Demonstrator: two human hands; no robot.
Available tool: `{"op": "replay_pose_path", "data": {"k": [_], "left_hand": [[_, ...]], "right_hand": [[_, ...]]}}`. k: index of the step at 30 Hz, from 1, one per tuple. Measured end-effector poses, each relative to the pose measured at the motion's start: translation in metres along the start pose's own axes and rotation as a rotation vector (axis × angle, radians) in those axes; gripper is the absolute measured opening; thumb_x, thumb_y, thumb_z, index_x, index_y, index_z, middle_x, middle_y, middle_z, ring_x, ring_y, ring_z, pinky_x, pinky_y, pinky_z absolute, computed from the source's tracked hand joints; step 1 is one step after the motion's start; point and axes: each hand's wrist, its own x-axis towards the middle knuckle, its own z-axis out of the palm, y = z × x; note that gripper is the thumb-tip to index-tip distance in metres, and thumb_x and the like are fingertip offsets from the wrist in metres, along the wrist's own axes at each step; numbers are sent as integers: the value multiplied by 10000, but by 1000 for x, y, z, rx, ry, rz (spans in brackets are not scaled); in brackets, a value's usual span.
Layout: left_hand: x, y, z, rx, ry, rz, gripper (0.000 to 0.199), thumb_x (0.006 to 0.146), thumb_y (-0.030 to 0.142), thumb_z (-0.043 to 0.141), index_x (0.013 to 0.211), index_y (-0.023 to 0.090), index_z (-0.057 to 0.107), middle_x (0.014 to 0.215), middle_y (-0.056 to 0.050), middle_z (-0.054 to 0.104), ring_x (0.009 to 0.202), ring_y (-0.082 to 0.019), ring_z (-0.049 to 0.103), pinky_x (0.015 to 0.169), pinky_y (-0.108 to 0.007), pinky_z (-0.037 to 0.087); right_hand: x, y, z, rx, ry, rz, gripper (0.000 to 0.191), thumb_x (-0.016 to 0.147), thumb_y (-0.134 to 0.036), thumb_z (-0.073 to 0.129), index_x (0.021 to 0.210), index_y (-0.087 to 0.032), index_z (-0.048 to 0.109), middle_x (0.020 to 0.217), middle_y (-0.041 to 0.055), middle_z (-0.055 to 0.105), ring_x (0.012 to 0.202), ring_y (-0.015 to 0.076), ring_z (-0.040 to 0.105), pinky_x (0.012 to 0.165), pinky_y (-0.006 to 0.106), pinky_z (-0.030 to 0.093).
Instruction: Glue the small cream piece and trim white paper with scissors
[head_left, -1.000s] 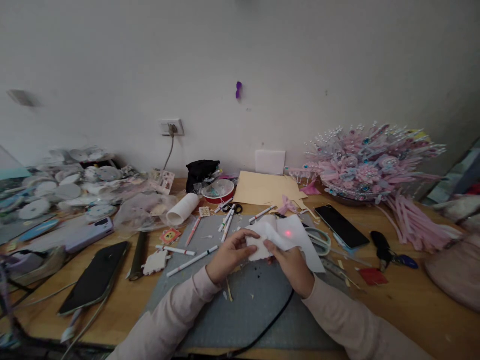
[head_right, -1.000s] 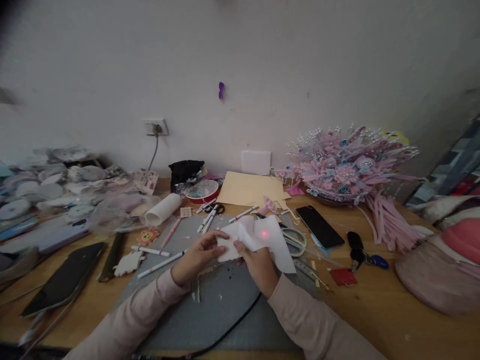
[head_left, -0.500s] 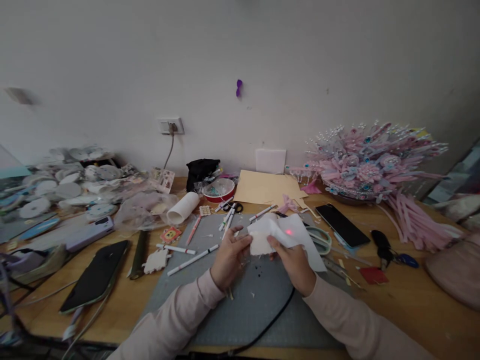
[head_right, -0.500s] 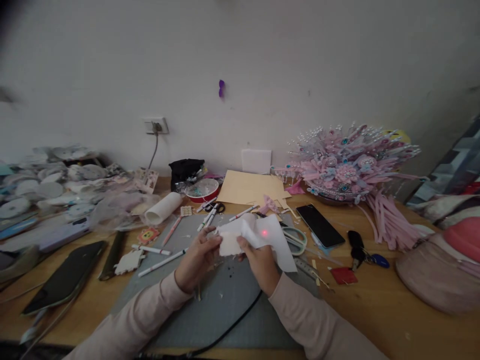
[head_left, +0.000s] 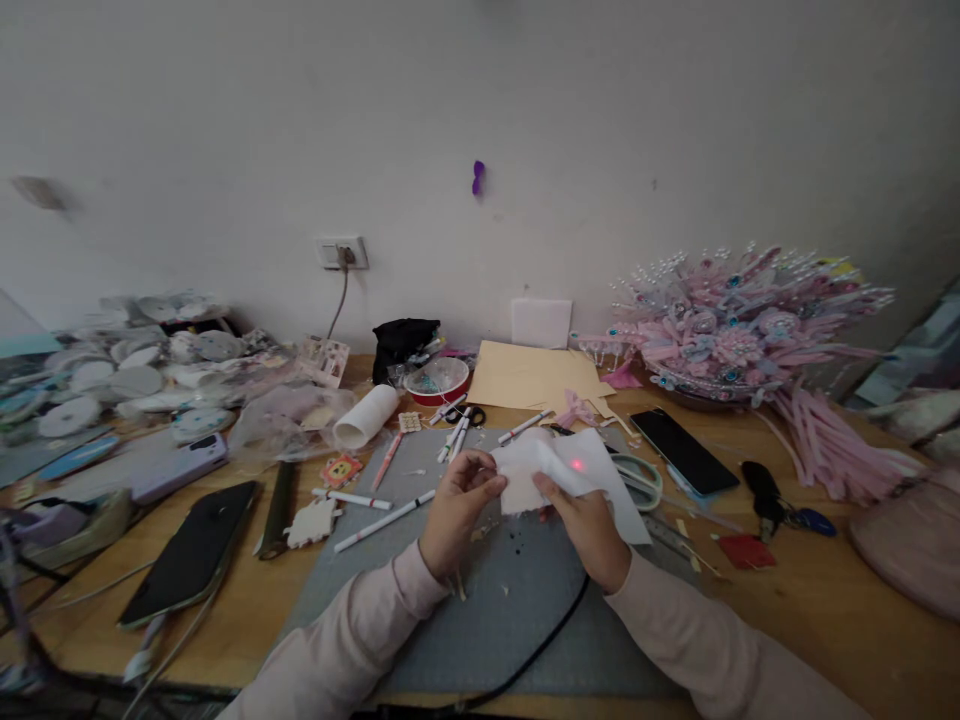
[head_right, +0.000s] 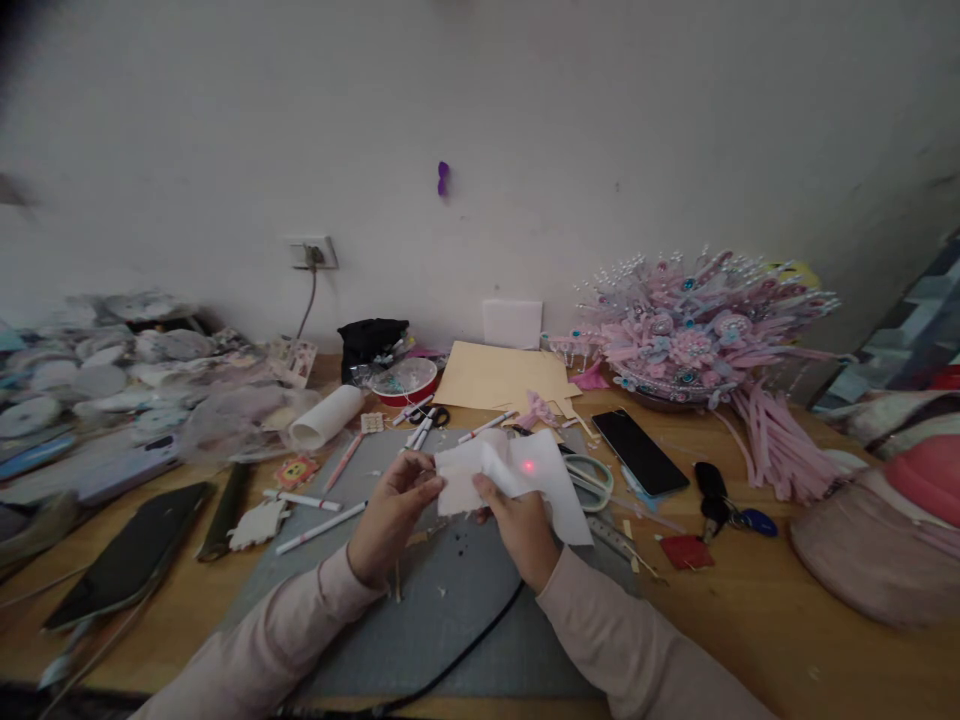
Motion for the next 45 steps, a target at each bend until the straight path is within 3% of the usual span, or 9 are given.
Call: {"op": "replay_pose_path", "data": {"k": [10, 17, 23, 28, 30, 34, 40, 42, 45], "left_hand": [[1, 3, -5, -8, -31, -23, 300, 578, 247, 746, 852, 140, 686, 598, 17, 553, 588, -98, 478, 599, -224, 359], [1, 3, -2, -33, -57, -58, 376, 553, 209, 752, 910, 146, 652, 669, -3, 621, 615, -116, 545, 598, -228, 394], [-3, 7, 3, 154, -71, -93, 491, 570, 215, 734, 1025, 164, 558, 621, 28, 586, 546, -97, 526, 529, -199, 381], [-6, 5, 5, 284, -21, 68, 377, 582, 165, 701, 940, 174, 582, 973, -34, 564, 553, -45, 474, 504, -178, 380], [-6, 3, 4, 260, -20, 73, 442, 587, 166, 709, 999, 183, 548, 1046, -53, 549, 553, -39, 483, 521, -180, 403], [-5, 1, 3, -18, 58, -50, 702, 578, 185, 746, 1156, 256, 354, 1039, -25, 576, 643, -88, 587, 595, -221, 478], [-2, 11, 5, -336, -69, -521, 299, 811, 342, 535, 970, 89, 522, 838, -105, 664, 732, -157, 654, 702, -250, 514], [-2, 10, 6, -309, -90, -528, 327, 821, 396, 509, 953, 97, 530, 832, -106, 669, 718, -166, 657, 674, -258, 517], [-6, 5, 8, -193, -102, -336, 413, 713, 401, 650, 1012, 190, 457, 819, -31, 666, 669, -156, 643, 619, -263, 505]], "right_hand": [[2, 1, -1, -29, -1, -28, 410, 683, -564, 575, 610, -163, 617, 516, 24, 632, 504, 190, 584, 539, 293, 477], [3, 6, -2, -70, -8, 0, 440, 695, -578, 556, 652, -152, 656, 534, 35, 651, 550, 207, 607, 579, 296, 467], [3, 6, -3, -123, 3, 16, 438, 705, -566, 539, 589, -157, 645, 508, 33, 643, 565, 217, 622, 610, 298, 459], [-1, -5, -2, -106, 12, 21, 382, 688, -532, 554, 588, -172, 632, 528, 31, 652, 571, 220, 621, 599, 303, 473], [-2, -7, -1, -99, 23, 26, 378, 672, -535, 560, 584, -174, 630, 522, 29, 648, 562, 221, 618, 591, 309, 480], [0, -4, 0, -56, 25, -1, 390, 658, -547, 570, 608, -167, 638, 543, 36, 658, 542, 210, 608, 555, 303, 484], [0, -6, 1, -52, 14, 14, 366, 643, -529, 567, 585, -170, 612, 516, 32, 639, 505, 201, 591, 524, 300, 477], [-1, -9, 1, -66, 10, 32, 358, 635, -520, 570, 558, -172, 602, 502, 33, 630, 515, 207, 597, 535, 303, 478], [-1, -11, 1, -80, 18, 41, 343, 619, -511, 578, 561, -174, 604, 506, 30, 631, 534, 217, 606, 544, 307, 481]]}}
